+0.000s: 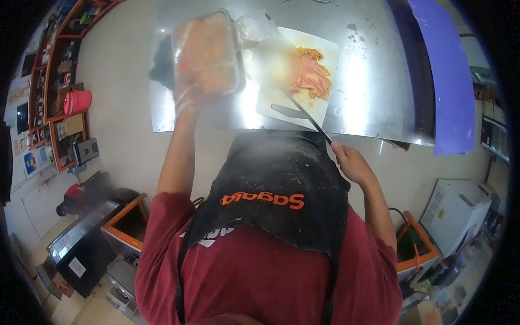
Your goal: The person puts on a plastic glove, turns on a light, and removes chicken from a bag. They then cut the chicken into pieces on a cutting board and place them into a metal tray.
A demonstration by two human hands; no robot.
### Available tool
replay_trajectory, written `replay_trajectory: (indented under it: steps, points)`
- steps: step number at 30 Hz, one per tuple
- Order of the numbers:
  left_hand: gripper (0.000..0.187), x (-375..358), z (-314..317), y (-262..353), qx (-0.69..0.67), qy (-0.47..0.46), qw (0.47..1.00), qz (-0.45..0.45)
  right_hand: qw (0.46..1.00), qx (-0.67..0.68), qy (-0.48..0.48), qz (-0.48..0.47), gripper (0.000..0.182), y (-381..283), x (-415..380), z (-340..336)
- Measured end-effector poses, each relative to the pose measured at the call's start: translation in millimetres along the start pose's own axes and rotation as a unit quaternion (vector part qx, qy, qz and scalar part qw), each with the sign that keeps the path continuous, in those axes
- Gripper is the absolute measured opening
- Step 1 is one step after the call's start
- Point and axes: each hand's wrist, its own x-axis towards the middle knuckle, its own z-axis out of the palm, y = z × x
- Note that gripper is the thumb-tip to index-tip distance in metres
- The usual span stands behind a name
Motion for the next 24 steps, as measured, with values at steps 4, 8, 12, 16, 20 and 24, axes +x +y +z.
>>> replay_trajectory:
  steps: [4, 8, 12, 16, 20, 24]
  points:
    - [0.021, -64.2, -2.3, 103.3, 0.154, -0.06, 0.982, 0.089, 0.993, 0.106, -0.005, 0.052, 0.063, 4.5, -35.4, -15.0]
    - [0.026, -98.2, 75.9, 153.7, 0.182, -0.259, 0.927, 0.2, 0.984, 0.157, 0.045, 0.07, 0.06, 24.3, -50.9, -25.3]
    - [0.02, -88.6, 138.8, 133.4, 0.302, -0.253, 0.87, 0.296, 0.979, 0.172, 0.076, 0.078, 0.061, 31.8, -56.6, -32.2]
    - [0.019, -78.2, 154.1, 112.8, 0.349, -0.222, 0.841, 0.348, 0.979, 0.179, 0.076, 0.066, 0.062, 46.4, -50.8, -20.5]
    - [0.017, -68.4, 118.7, 111.6, 0.269, -0.203, 0.881, 0.331, 0.976, 0.2, 0.071, 0.051, 0.063, 58.4, -46.7, -9.4]
    - [0.012, -57.6, 36.6, 81.8, 0.291, -0.059, 0.922, 0.246, 0.972, 0.213, 0.079, 0.065, 0.062, 54.9, -49.7, -11.7]
